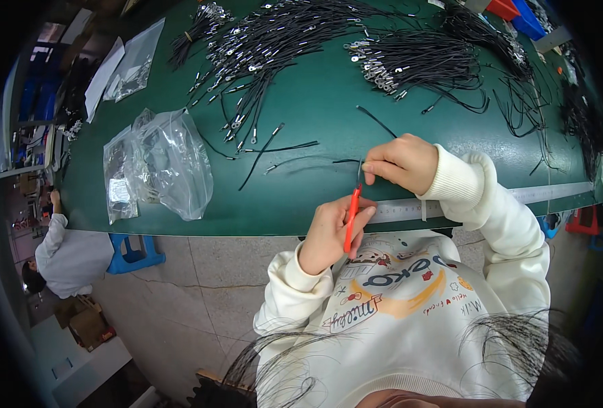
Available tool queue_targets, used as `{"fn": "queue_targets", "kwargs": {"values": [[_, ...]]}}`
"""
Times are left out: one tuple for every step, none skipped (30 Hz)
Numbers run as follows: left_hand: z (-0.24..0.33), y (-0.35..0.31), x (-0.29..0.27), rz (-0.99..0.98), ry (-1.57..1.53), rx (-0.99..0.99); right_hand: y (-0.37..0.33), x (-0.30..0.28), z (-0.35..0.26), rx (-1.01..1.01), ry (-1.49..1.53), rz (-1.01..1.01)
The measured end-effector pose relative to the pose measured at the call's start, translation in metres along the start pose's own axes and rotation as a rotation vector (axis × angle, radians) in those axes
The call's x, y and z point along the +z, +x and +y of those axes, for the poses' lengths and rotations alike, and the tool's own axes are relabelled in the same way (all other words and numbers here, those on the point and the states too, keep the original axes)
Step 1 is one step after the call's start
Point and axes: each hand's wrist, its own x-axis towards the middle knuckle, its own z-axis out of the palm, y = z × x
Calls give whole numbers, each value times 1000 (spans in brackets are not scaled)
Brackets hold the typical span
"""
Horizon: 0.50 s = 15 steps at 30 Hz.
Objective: The person aligns wires against a ruler on a workbench and cuts them using wire cutters.
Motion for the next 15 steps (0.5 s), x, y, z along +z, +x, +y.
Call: {"fn": "queue_targets", "kwargs": {"values": [[0, 0, 1, 13, -23, -14, -3, -2, -2, 41, 7, -26], [1, -1, 1, 11, -19, -14, -7, -3, -2, 83, 14, -52], [3, -1, 1, 13, -32, -20, -11, -4, 0, 82, 16, -47], [4, -2, -1, 18, -45, -24, -16, -5, 3, 28, -3, 17], [2, -5, -2, 20, -42, -23, -21, -6, 6, -27, -23, 79], [-5, -8, -4, 88, 105, 68, -31, -16, 3, -18, -135, 112], [-11, -12, -7, 164, 249, 155, -43, -29, -5, -24, -174, 205], [-16, -16, -12, 173, 250, 152, -57, -41, -3, -78, -177, 321], [-21, -21, -18, 331, 293, 189, -72, -50, -11, 16, -190, 437], [-23, -25, -25, 482, 336, 232, -89, -64, -5, 46, -261, 494], [-21, -28, -32, 539, 388, 207, -109, -75, 4, 145, -245, 608], [-13, -25, -37, 565, 441, 197, -139, -87, 11, 268, -239, 743], [-18, -23, -41, 633, 502, 217, -163, -103, 31, 381, -293, 778], [-19, -22, -42, 645, 502, 216, -183, -120, 55, 495, -348, 810], [-20, -18, -41, 707, 701, 304, -202, -132, 79, 488, -351, 808]]}}
